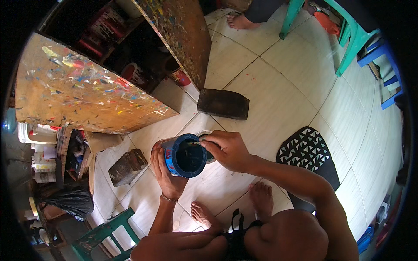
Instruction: The person retrieves a blue paint can from a cabinet and sits on the floor. They use a spoon to scoop blue paint into a white container and stir the mixture repeatedly.
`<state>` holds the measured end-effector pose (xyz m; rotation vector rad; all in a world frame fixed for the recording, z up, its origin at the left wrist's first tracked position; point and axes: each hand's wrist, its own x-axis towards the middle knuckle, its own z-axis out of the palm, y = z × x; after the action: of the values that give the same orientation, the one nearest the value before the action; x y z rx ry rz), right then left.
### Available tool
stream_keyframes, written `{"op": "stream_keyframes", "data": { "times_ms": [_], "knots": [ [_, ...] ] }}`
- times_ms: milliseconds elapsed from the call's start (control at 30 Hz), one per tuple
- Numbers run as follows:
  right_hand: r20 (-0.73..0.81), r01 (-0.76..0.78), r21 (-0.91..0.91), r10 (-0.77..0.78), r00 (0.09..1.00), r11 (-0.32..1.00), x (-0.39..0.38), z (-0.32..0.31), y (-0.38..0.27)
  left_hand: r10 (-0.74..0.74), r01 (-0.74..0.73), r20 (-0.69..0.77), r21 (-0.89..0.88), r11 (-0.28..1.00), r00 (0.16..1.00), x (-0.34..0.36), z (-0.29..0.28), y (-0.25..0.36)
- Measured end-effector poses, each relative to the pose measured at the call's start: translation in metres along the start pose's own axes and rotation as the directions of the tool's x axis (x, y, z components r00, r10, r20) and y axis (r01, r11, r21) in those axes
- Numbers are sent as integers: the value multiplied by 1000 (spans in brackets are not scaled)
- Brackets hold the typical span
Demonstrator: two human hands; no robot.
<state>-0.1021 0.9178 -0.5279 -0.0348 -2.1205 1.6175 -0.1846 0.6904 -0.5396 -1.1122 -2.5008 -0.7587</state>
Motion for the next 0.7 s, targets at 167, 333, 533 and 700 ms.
{"op": "stream_keyframes", "data": {
  "times_ms": [167,333,533,700],
  "knots": [
    [-16,44,-49,-45,999,998,-2,11,5,-4,3,-4,-34,999,1000,1,-1,4],
    [5,-207,76,207,978,975,-9,14,7,15,-15,1,-9,1000,1000,4,0,7],
    [94,-523,414,537,838,745,-16,24,15,38,-38,9,22,999,999,5,2,7],
    [112,-585,560,645,756,587,-19,33,19,54,-53,-23,40,998,998,4,5,6]
  ]
}}
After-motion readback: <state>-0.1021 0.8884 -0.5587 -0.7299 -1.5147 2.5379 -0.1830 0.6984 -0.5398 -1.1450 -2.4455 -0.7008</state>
